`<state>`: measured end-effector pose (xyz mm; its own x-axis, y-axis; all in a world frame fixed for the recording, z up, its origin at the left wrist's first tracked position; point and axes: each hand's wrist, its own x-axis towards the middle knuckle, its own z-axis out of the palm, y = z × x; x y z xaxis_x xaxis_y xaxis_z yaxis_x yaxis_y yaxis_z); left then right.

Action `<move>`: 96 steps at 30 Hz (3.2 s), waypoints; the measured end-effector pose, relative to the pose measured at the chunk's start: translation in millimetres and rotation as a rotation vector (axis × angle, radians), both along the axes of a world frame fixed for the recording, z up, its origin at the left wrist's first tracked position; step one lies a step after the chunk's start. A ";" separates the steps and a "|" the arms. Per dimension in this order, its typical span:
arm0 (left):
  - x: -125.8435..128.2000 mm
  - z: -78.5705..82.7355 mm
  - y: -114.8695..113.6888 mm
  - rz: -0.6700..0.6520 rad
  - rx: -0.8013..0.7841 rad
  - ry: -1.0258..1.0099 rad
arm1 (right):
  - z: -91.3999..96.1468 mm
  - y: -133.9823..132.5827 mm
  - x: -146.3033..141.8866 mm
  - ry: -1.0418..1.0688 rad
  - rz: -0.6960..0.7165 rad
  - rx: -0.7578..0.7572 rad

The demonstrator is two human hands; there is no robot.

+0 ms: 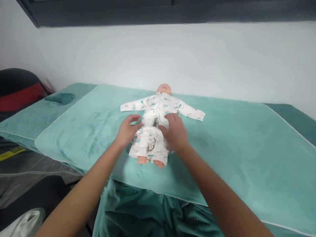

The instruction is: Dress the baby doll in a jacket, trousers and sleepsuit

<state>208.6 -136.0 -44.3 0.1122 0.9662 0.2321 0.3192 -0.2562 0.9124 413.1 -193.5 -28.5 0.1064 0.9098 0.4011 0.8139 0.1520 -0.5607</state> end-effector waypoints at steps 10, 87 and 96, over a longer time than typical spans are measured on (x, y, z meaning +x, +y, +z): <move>38.2 -1.2 36.3 0.093 0.157 0.162 | 11.6 20.0 24.0 0.339 -0.170 -0.009; 19.3 -33.4 76.6 -0.284 -0.019 -0.201 | -44.9 79.5 56.9 0.405 0.164 0.042; 43.0 -16.0 124.5 0.004 -0.017 0.029 | -12.1 117.2 65.5 -0.010 -0.033 -0.015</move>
<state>251.6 -11.5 -60.3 0.1150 0.9705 0.2120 0.3468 -0.2392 0.9069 478.6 -76.2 -40.6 0.1325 0.9118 0.3888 0.8238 0.1168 -0.5547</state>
